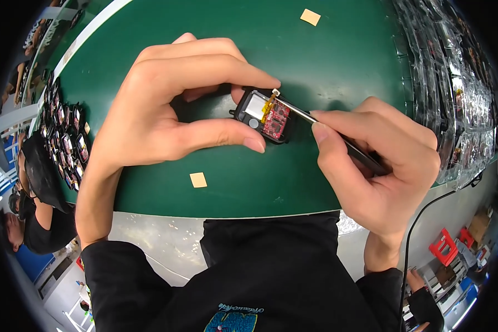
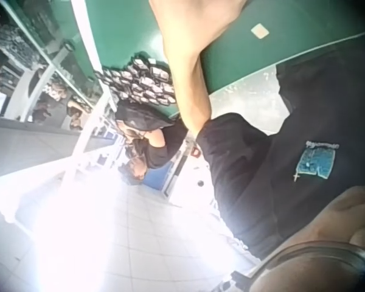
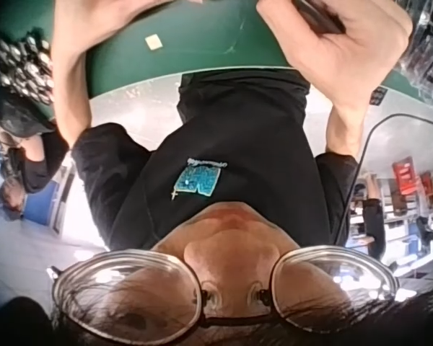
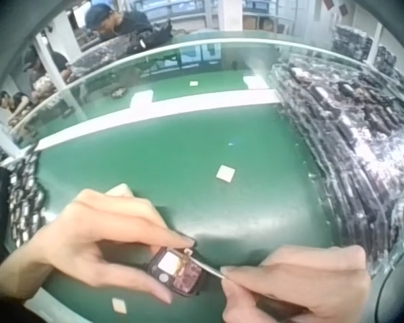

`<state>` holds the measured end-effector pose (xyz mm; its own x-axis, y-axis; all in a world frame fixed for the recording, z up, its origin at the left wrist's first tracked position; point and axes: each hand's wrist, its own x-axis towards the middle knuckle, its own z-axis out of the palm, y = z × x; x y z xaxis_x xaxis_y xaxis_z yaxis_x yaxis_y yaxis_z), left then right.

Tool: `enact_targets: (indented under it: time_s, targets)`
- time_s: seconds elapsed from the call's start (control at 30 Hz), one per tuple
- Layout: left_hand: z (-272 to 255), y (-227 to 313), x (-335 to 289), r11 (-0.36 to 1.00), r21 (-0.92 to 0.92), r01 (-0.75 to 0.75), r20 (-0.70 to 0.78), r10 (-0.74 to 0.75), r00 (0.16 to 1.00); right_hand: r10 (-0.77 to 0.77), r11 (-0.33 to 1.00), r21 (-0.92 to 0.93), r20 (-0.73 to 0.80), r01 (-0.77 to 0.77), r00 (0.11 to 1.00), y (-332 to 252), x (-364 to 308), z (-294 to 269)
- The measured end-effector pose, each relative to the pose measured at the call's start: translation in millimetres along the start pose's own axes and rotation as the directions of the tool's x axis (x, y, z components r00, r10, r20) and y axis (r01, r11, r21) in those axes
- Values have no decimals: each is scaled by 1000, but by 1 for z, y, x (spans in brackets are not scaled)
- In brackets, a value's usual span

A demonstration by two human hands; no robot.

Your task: Using tweezers to assemble internal components and wiring of fitness trackers on an assembly line.

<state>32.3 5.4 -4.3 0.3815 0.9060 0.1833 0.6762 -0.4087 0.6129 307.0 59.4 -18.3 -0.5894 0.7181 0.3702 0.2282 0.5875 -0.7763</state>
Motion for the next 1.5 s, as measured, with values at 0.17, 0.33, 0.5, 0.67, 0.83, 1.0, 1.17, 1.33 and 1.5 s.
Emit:
enact_targets:
  time_s: [0.17,0.33,0.5,0.67,0.83,1.0,1.17,1.33,1.5]
  targets:
    - [2,0,-2,998,-53,38,-61,-41,997,-31,995,-97,-41,27,999,-4,-1,-1]
    - [1,-1,0,1000,17,-1,-36,2,999,-63,991,-120,-63,56,996,-2,-3,4]
    - [2,-1,0,1000,-15,20,-80,-21,997,-75,989,-131,-71,66,995,-3,-2,6]
    - [1,0,1,1000,10,5,-50,-5,999,-88,988,-137,-64,78,994,-3,-1,8]
    - [1,-4,2,1000,-23,-12,-34,11,999,-72,991,-120,-60,65,996,-3,-2,9]
    - [-8,-15,-1,991,-129,-20,42,25,999,-2,1000,-29,28,2,1000,-5,2,-2]
    - [-10,-16,0,986,-164,-22,75,35,997,22,1000,7,59,-23,998,-5,2,-3]
    - [-10,-16,-1,987,-158,-18,71,30,997,32,999,15,62,-33,998,-3,1,-2]
    - [-11,-14,1,989,-144,-10,92,24,995,34,999,18,70,-35,997,-4,1,-3]
